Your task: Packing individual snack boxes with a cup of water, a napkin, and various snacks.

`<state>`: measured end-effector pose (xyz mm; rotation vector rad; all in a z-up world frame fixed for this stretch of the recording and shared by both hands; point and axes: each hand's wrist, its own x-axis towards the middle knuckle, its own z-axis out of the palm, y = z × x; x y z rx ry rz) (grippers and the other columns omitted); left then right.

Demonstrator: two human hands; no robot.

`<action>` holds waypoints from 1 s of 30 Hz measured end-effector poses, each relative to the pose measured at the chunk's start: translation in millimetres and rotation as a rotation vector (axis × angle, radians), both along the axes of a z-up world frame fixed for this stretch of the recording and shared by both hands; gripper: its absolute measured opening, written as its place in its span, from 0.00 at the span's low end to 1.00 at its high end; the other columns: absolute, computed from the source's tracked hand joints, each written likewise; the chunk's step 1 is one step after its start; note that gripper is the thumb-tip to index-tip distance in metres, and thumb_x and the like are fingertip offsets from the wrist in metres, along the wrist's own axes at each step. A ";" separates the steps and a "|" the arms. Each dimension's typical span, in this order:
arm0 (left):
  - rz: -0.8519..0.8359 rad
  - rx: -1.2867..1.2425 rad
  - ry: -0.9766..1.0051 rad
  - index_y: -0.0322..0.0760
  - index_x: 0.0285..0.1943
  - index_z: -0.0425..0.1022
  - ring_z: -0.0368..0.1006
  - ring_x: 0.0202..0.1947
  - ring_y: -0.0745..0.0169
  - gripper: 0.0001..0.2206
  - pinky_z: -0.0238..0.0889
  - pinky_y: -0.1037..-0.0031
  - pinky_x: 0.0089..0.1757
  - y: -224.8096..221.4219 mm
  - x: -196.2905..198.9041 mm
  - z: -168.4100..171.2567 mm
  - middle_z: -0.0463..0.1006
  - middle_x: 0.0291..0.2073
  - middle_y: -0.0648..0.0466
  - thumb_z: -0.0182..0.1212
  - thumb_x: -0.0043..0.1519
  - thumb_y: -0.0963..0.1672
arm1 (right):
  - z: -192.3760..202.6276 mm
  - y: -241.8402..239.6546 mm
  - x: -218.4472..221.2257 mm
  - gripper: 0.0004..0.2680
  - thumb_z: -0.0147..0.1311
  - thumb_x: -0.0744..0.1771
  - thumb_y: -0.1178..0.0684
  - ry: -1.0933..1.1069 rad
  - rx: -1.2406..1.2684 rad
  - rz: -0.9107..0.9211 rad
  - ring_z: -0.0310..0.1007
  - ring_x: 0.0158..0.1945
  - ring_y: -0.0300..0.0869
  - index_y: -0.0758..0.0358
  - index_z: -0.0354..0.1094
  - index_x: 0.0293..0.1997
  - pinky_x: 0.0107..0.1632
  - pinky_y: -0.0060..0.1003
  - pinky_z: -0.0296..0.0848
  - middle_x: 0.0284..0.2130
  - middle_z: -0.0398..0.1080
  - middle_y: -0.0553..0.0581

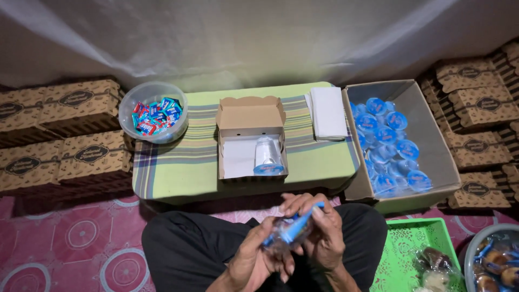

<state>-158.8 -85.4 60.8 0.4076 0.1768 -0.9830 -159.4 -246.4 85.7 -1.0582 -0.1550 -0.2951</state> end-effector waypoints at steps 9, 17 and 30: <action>0.420 0.513 -0.634 0.26 0.67 0.50 0.78 0.29 0.58 0.27 0.78 0.73 0.30 5.6 -5.6 -13.2 0.78 0.40 0.34 0.59 0.62 0.40 | -22.9 -6.2 -19.5 0.21 0.50 0.69 0.42 0.178 0.211 0.121 0.63 0.66 0.58 0.69 0.56 0.64 0.63 0.58 0.67 0.63 0.61 0.71; 0.505 0.845 -0.844 0.28 0.67 0.53 0.83 0.39 0.57 0.34 0.78 0.75 0.40 12.6 -5.8 -7.2 0.80 0.46 0.39 0.69 0.55 0.38 | -24.5 -3.1 -21.0 0.17 0.58 0.63 0.64 0.599 -0.157 -0.007 0.79 0.42 0.47 0.76 0.68 0.59 0.48 0.37 0.80 0.43 0.79 0.71; 0.361 0.796 -0.740 0.26 0.62 0.64 0.81 0.38 0.61 0.21 0.78 0.76 0.39 31.7 9.1 -1.3 0.83 0.43 0.42 0.62 0.60 0.39 | -26.8 1.7 -14.4 0.18 0.58 0.63 0.63 0.572 -0.208 -0.057 0.80 0.38 0.46 0.75 0.67 0.60 0.44 0.36 0.83 0.40 0.78 0.70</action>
